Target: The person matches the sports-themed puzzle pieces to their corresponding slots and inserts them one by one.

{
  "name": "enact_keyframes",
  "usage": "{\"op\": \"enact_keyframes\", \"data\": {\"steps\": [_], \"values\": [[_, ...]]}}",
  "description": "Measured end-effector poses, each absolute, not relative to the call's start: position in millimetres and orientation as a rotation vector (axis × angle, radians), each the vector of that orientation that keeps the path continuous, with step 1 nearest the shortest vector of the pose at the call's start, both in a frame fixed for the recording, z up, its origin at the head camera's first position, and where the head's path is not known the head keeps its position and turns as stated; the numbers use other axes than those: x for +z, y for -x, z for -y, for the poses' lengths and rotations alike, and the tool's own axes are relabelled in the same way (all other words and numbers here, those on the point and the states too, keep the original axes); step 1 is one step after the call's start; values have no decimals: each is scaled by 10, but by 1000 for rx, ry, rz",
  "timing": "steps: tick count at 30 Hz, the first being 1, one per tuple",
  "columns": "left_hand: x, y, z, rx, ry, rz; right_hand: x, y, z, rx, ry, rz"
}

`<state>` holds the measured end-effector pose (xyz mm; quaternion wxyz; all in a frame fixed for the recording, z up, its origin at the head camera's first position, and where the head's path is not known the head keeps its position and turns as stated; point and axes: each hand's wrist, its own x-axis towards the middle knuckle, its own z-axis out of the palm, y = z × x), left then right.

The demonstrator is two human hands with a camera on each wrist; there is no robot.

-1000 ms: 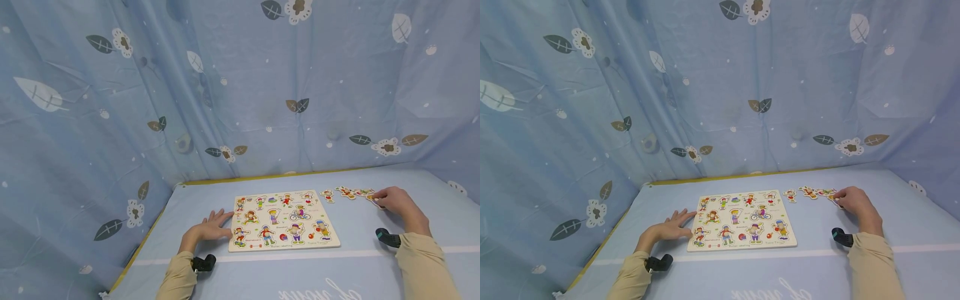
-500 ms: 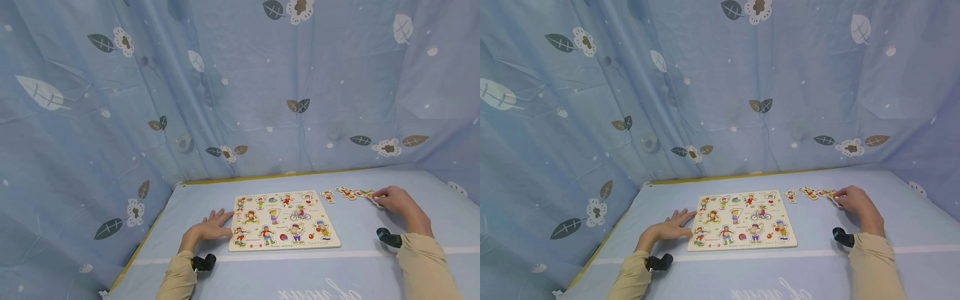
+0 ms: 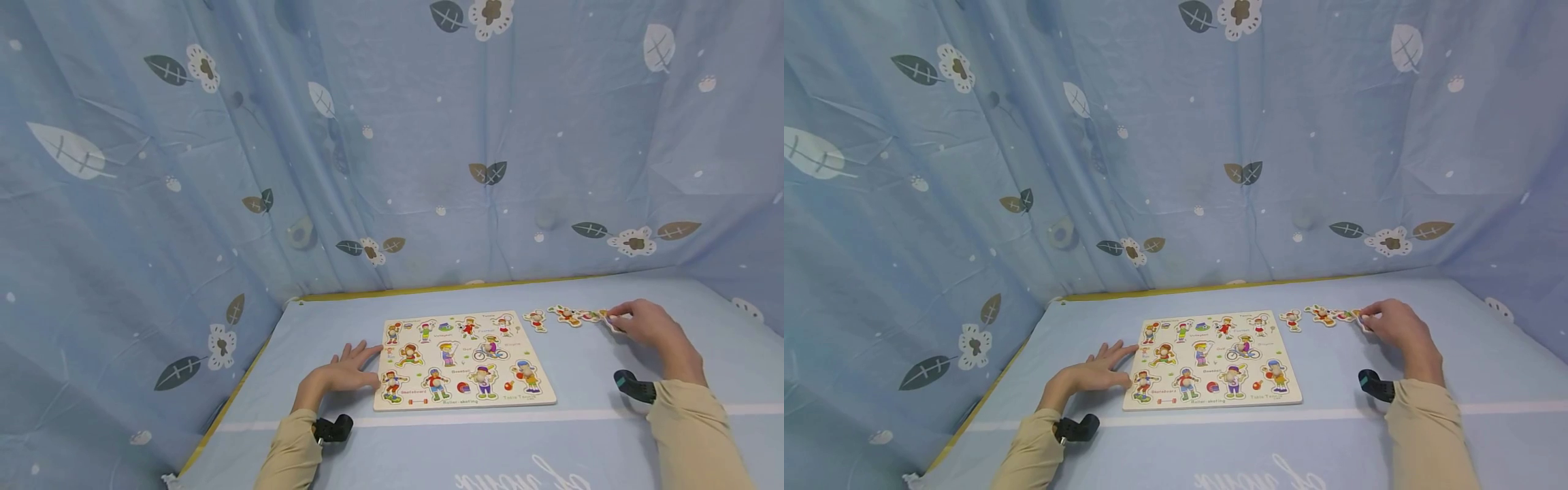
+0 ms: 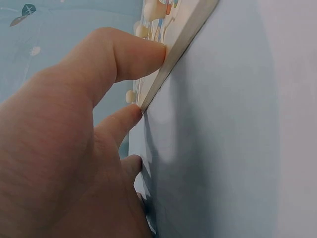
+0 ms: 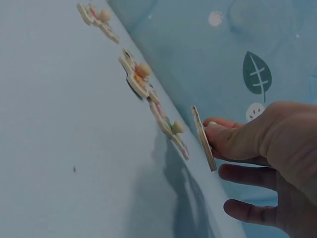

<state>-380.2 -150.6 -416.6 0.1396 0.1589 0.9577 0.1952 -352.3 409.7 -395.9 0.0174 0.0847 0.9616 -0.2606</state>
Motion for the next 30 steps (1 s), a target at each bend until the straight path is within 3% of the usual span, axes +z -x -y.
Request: {"op": "enact_keyframes", "data": {"steps": [30], "values": [[-4178,3803,1517,549,-478,-2770,-3696,3546,-3774,-778,-104,-3237]]}}
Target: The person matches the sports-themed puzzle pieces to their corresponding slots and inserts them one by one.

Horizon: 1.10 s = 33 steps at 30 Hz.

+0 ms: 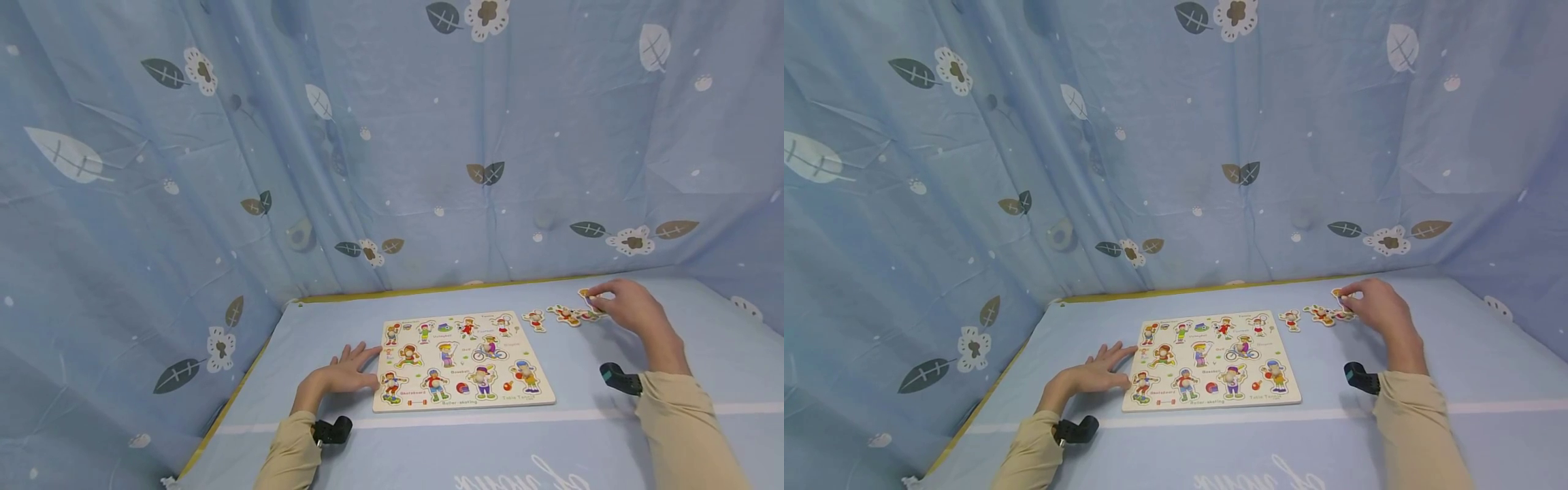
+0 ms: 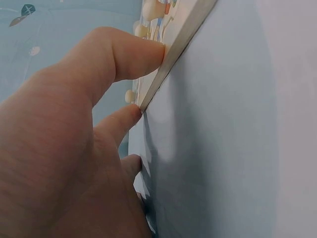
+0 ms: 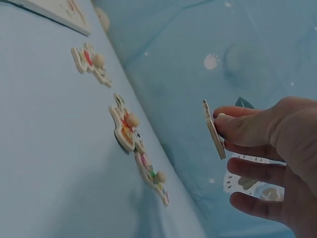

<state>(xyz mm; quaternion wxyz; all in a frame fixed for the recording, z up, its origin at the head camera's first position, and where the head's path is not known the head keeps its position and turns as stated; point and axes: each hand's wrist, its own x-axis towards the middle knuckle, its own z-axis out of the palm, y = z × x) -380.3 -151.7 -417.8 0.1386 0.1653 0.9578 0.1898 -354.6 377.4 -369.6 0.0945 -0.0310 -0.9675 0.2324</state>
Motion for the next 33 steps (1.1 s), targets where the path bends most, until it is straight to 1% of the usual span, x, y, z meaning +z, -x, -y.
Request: {"op": "enact_keyframes", "data": {"steps": [18,33], "values": [[-4189,3815,1515,539,-469,-2772,-3558,3607,-3421,675,25,2831],[-4174,3807,1505,549,-463,-2766,-3506,3626,-3296,720,-28,2809]]}}
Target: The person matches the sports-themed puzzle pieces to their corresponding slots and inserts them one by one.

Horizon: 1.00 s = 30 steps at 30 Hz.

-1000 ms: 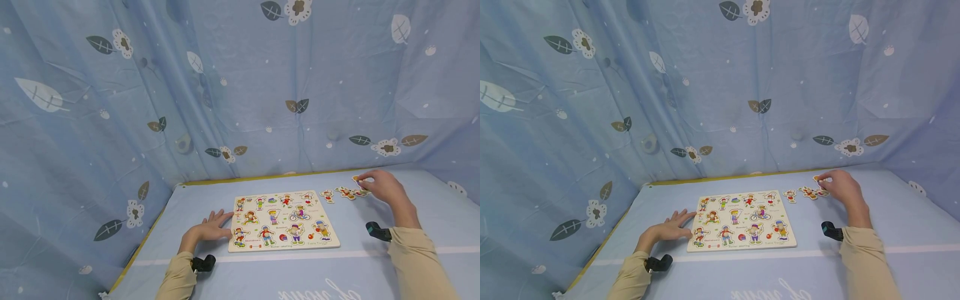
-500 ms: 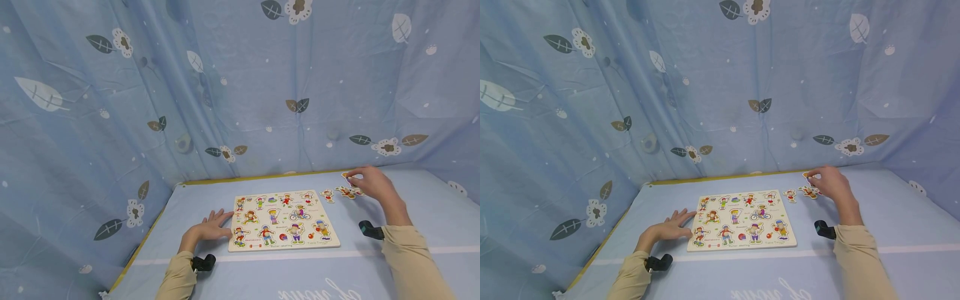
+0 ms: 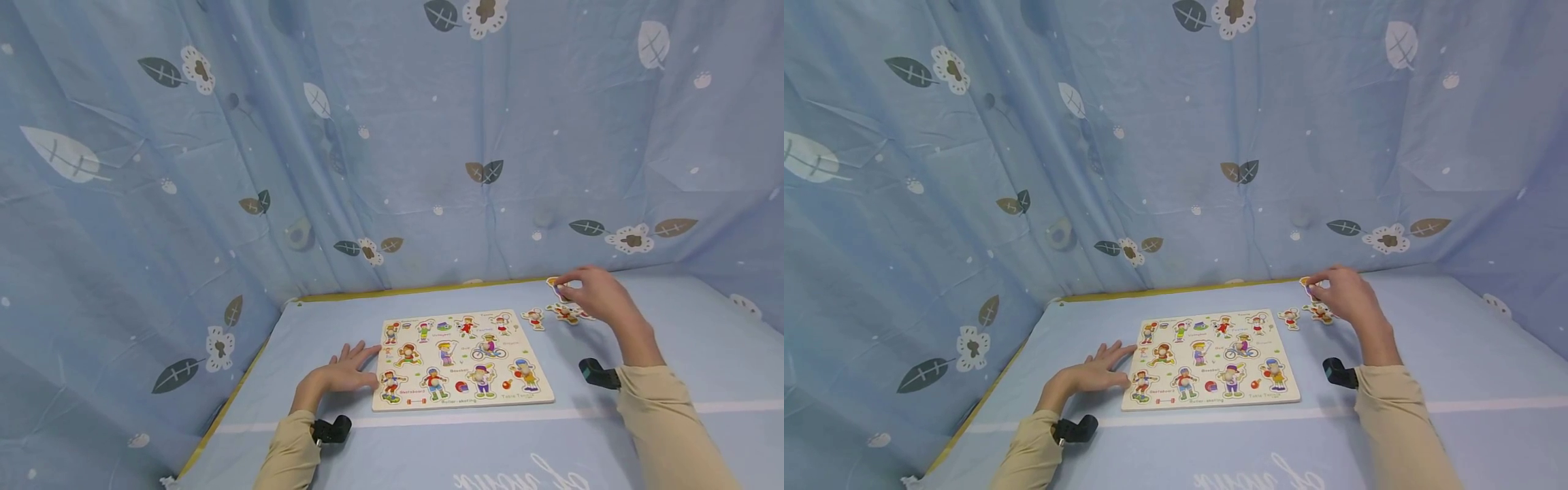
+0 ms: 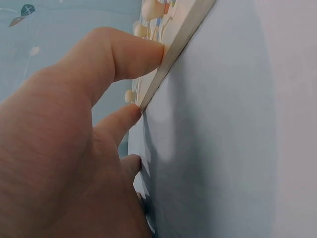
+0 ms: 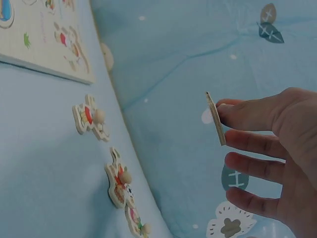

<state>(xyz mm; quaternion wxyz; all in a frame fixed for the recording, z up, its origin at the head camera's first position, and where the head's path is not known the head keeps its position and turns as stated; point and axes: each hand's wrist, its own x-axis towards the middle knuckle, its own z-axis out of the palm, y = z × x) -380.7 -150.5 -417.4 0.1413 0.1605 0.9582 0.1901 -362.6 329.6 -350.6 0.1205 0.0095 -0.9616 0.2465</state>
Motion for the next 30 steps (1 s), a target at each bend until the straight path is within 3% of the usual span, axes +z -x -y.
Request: {"op": "enact_keyframes", "data": {"steps": [30], "values": [[-4170,3797,1515,544,-484,-2773,-3456,3691,-2725,616,-206,2753]]}}
